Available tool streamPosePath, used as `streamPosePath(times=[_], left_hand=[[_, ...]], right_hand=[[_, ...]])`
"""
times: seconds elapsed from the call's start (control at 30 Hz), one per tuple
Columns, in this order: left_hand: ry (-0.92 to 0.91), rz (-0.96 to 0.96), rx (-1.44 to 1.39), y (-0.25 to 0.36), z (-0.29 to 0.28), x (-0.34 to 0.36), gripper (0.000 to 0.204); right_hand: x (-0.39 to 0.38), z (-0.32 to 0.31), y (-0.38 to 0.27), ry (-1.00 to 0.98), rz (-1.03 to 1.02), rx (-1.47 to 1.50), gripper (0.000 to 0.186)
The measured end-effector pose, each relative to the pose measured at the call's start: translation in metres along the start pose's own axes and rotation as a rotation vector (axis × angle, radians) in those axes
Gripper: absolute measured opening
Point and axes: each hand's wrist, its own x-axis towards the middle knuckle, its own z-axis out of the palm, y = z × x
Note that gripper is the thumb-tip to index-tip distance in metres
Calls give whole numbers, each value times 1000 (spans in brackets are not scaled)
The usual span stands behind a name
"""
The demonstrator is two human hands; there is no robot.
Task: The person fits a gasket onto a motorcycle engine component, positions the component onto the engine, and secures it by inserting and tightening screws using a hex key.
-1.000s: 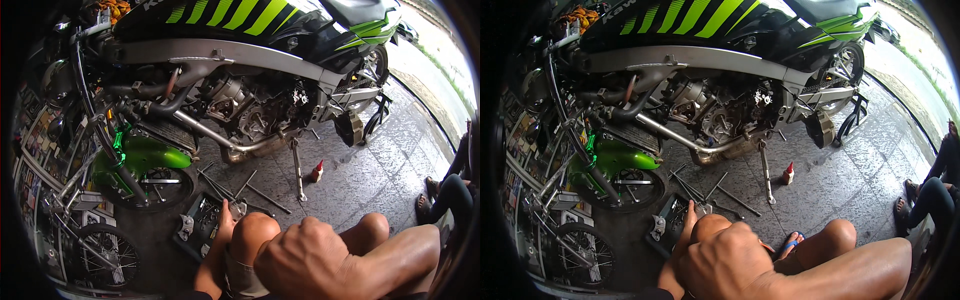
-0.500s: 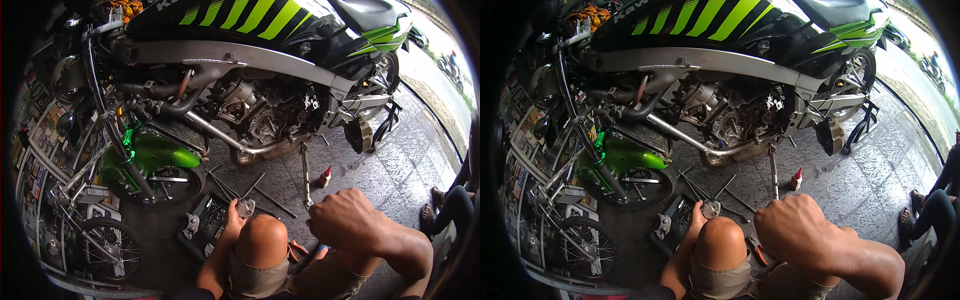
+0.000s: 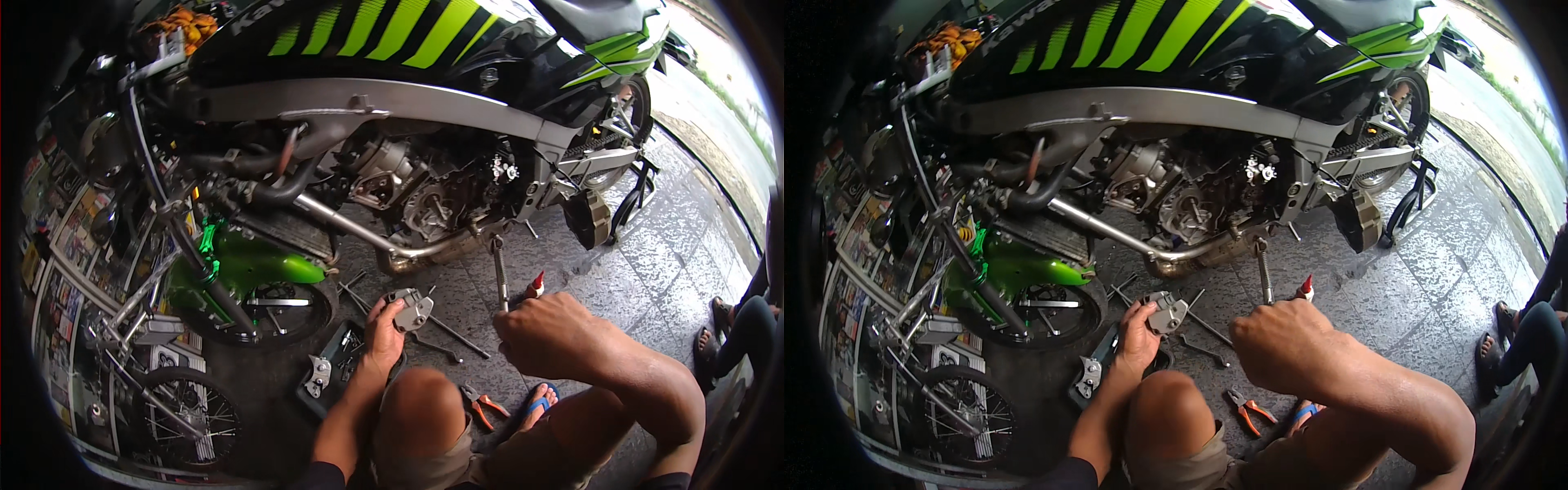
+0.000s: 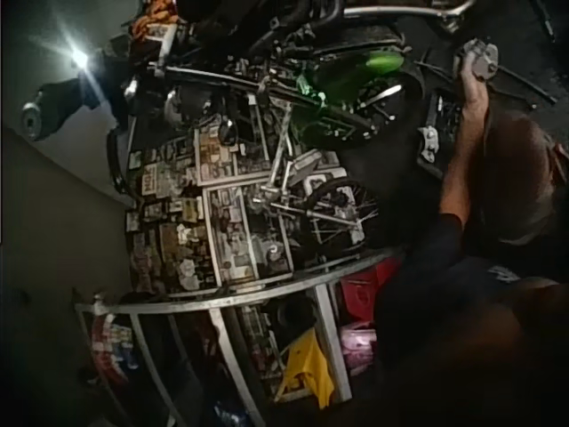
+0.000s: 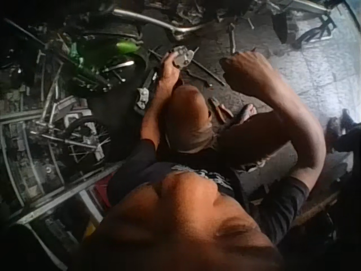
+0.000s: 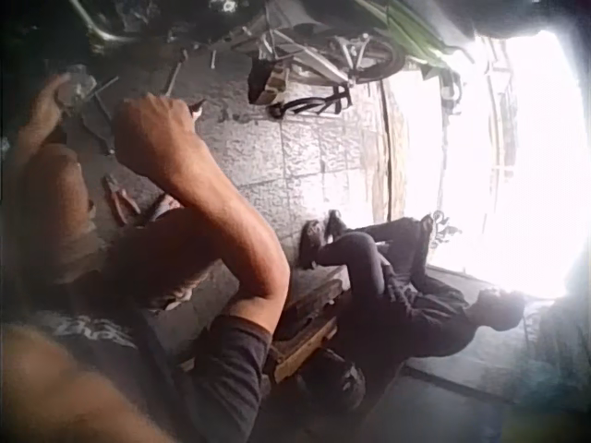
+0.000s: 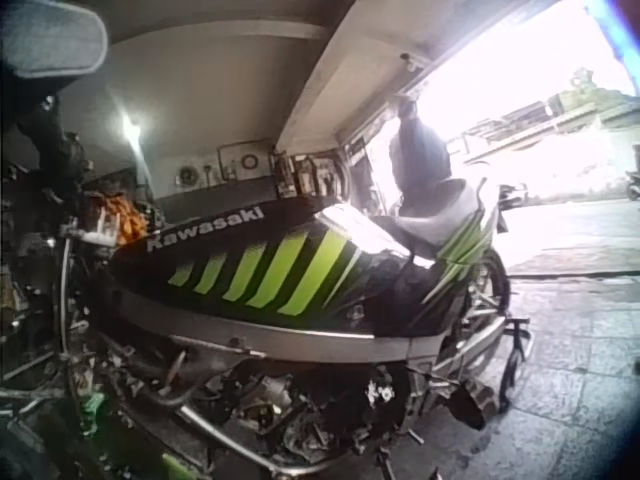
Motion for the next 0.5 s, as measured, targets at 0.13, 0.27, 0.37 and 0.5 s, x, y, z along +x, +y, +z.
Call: streamPosePath(times=[0.13,0.27,0.37,0.5], left_hand=[[-60,90,233,20,23,8,18],[-107,171,578,30,36,15,19],[-299,259,826,36,20,27,29],[-440,-55,978,24,45,46,34]], right_hand=[[8,8,3,-73,-130,27,16],[11,25,7,-236,-333,148,18],[19,57,22,-175,-448,178,20],[18,54,67,-70,-508,136,15]])
